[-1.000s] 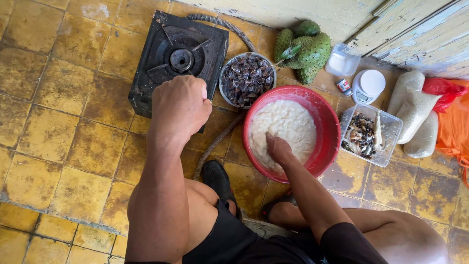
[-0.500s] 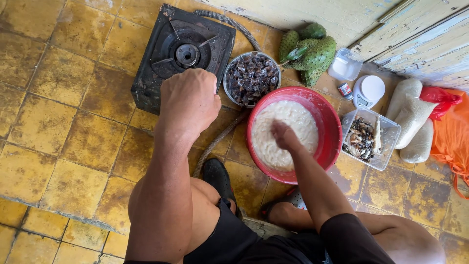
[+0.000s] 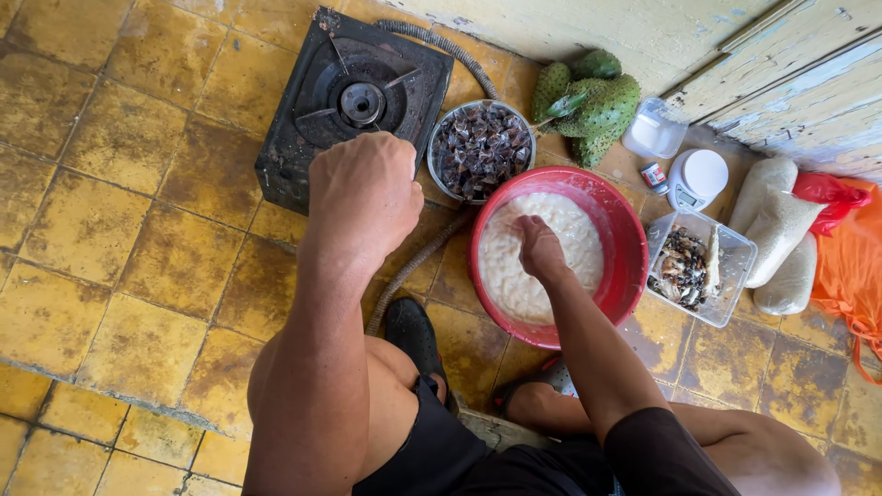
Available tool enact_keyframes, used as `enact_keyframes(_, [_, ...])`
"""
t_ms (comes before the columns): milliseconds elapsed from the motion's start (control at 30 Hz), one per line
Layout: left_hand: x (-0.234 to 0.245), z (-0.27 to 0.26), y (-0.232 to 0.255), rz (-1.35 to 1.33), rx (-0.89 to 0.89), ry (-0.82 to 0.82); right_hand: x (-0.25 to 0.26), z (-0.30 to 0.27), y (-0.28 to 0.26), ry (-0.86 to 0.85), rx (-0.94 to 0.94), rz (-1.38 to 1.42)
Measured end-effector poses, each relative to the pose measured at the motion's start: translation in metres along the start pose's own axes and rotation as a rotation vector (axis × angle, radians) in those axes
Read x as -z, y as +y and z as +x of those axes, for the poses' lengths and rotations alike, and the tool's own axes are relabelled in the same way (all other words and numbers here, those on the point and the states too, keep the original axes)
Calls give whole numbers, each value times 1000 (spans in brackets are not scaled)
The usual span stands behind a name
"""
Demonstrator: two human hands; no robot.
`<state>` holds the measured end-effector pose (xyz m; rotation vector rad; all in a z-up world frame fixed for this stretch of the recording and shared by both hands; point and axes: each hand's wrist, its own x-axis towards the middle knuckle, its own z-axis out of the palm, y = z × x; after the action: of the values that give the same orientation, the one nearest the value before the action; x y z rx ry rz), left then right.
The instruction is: Mixing and kneading a white dough-like substance in a red bowl by hand on the floor.
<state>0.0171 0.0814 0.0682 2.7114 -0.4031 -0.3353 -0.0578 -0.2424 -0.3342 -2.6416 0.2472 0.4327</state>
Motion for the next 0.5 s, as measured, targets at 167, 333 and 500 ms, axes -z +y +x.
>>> enact_keyframes(167, [3,3,5,-15,-12,-10,-22,-6,-20,167,207,-607])
enact_keyframes(333, [0,3,-2,3,-13,-9,-21,-17,12,-78,165,-614])
enact_keyframes(500, [2,4,-1,-7,-21,-16,45,-39,3,-91,26,-172])
